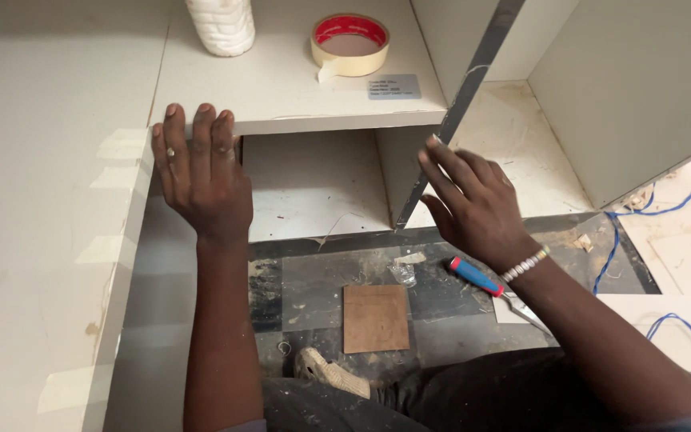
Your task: Applying adhesive edge banding to the exposed edges of a white laminate furniture component, then trimming and securing it.
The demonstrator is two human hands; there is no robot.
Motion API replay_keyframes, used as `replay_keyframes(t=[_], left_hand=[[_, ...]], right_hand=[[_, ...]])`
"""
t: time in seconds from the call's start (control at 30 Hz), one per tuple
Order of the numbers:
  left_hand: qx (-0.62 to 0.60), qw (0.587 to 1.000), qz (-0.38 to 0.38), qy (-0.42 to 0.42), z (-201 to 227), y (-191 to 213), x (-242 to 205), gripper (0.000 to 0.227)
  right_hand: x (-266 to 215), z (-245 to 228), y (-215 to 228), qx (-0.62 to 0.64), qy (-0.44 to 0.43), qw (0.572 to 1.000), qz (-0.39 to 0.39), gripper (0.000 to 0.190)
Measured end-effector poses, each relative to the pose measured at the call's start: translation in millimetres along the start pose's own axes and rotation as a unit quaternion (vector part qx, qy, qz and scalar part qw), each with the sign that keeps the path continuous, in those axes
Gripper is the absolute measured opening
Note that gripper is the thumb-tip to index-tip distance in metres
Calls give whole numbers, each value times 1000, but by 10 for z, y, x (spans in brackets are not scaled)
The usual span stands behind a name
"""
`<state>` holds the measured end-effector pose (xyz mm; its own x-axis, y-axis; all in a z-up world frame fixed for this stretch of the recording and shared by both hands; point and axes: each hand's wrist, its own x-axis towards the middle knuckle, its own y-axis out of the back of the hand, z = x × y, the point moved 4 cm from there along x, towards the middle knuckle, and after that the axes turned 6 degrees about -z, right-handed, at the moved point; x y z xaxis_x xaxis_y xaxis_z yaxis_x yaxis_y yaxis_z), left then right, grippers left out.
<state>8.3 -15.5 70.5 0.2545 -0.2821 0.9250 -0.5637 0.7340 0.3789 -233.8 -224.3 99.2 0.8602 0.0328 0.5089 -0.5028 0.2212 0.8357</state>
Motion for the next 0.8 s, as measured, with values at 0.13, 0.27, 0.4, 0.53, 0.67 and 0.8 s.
replay_keyframes(t=[0.13,0.27,0.4,0.53,0.67,0.8], left_hand=[[2,1000,-2,-4,22,21,-4,17],[-6,1000,-13,3,29,14,19,15],[-5,1000,-17,0,27,7,18,15],[-1,1000,-12,10,-3,-37,27,14],[-2,1000,-9,13,-12,-29,-30,16],[-7,1000,-4,10,-18,-17,-1,16]], right_hand=[[107,-30,-64,-18,-36,999,14,66],[118,-72,-105,-31,-86,995,28,68],[65,-33,-236,-6,-109,993,52,65],[124,198,-201,-15,-91,989,115,52],[244,318,-68,-104,-57,977,176,36],[325,370,33,-90,-41,978,183,25]])
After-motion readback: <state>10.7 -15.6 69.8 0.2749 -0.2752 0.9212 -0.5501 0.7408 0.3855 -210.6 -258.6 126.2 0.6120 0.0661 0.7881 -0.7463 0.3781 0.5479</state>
